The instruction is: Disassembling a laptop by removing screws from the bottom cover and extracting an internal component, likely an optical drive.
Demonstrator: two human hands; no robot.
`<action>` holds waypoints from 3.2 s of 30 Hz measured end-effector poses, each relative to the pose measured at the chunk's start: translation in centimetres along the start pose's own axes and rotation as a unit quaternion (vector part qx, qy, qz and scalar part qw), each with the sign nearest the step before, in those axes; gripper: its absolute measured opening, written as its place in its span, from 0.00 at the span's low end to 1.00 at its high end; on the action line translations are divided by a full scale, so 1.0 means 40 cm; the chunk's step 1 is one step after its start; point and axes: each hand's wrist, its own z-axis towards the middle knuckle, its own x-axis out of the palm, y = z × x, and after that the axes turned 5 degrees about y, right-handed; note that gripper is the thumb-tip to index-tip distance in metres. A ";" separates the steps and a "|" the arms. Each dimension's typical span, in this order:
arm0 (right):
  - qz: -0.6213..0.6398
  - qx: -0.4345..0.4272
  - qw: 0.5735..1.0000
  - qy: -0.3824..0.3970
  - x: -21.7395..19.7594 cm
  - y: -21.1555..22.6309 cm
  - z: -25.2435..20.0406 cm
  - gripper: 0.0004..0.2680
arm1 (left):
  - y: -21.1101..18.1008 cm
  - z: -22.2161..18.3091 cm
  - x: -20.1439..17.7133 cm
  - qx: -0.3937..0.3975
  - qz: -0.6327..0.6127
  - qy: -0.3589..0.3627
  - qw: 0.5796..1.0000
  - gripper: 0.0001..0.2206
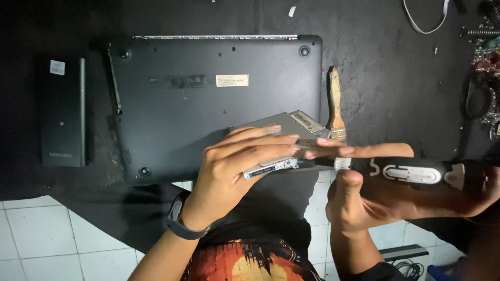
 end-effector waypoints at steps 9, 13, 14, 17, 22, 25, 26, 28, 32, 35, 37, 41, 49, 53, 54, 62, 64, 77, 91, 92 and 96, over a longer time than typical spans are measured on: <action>-0.039 -0.083 0.996 0.012 -0.012 -0.012 -0.008 0.12 | 0.001 -0.001 -0.004 0.006 -0.006 0.000 1.000 0.13; -0.012 -0.120 0.992 0.025 -0.019 -0.037 -0.001 0.32 | 0.006 -0.003 -0.002 0.010 -0.006 -0.009 1.000 0.13; -0.032 -0.128 0.991 0.031 -0.015 -0.032 0.004 0.32 | 0.006 -0.003 -0.002 0.010 -0.007 -0.009 1.000 0.13; 0.241 -0.023 0.962 0.124 -0.091 -0.044 -0.005 0.14 | 0.010 -0.004 0.000 0.011 -0.006 -0.011 1.000 0.14; -0.106 0.008 0.975 0.197 -0.095 0.026 0.034 0.07 | 0.002 0.008 -0.008 0.005 -0.026 -0.005 1.000 0.13; -0.160 -0.121 0.964 0.173 -0.087 0.034 0.058 0.20 | 0.009 0.004 -0.001 0.012 -0.037 -0.028 0.999 0.12; -0.196 -0.104 0.959 0.177 -0.077 0.049 0.064 0.18 | 0.010 0.003 -0.002 0.013 -0.041 -0.025 0.999 0.13; -0.232 -0.087 0.952 0.182 -0.064 0.071 0.071 0.17 | 0.014 0.005 -0.003 0.015 -0.044 -0.022 0.999 0.14; -0.234 -0.048 0.946 0.218 -0.071 0.088 0.079 0.11 | 0.023 0.006 -0.004 0.008 -0.029 -0.028 0.999 0.15; -0.227 -0.100 0.944 0.216 -0.098 0.039 0.090 0.20 | 0.029 0.003 -0.001 0.008 -0.018 -0.028 0.999 0.15; -0.227 -0.179 0.938 0.191 -0.094 0.034 0.102 0.38 | 0.035 0.005 0.000 0.014 -0.016 -0.029 0.999 0.15; -0.256 -0.033 0.939 0.228 -0.045 0.093 0.134 0.14 | 0.032 0.008 -0.003 0.008 -0.031 -0.039 0.999 0.14; -0.244 -0.083 0.927 0.271 -0.043 0.074 0.120 0.09 | 0.046 -0.003 0.009 -0.001 -0.005 -0.051 0.999 0.17; -0.254 -0.087 0.932 0.245 -0.050 0.072 0.133 0.14 | 0.045 0.002 0.007 0.010 -0.004 -0.051 0.999 0.16; -0.236 -0.098 0.912 0.321 -0.046 0.087 0.151 0.05 | 0.046 -0.001 0.008 0.010 -0.006 -0.052 0.999 0.17; -0.241 -0.101 0.943 0.208 -0.052 0.051 0.125 0.13 | 0.036 0.005 -0.004 0.007 -0.027 -0.049 0.998 0.14; -0.219 -0.166 0.949 0.155 -0.058 0.038 0.124 0.22 | 0.037 0.006 -0.004 0.011 -0.029 -0.050 0.998 0.14; -0.252 -0.171 0.934 0.189 -0.064 0.052 0.127 0.25 | 0.031 0.014 -0.003 0.015 -0.049 -0.055 0.997 0.13; 0.086 0.014 0.972 0.220 -0.134 -0.021 0.123 0.11 | 0.026 0.021 -0.007 -0.011 -0.023 -0.056 0.998 0.17; 0.114 0.026 0.975 0.188 -0.150 -0.023 0.121 0.11 | 0.026 0.022 -0.008 0.000 -0.023 -0.059 0.998 0.15; -0.068 -0.119 0.989 0.059 -0.039 0.009 0.173 0.15 | 0.042 0.015 0.002 -0.010 0.013 -0.079 0.997 0.14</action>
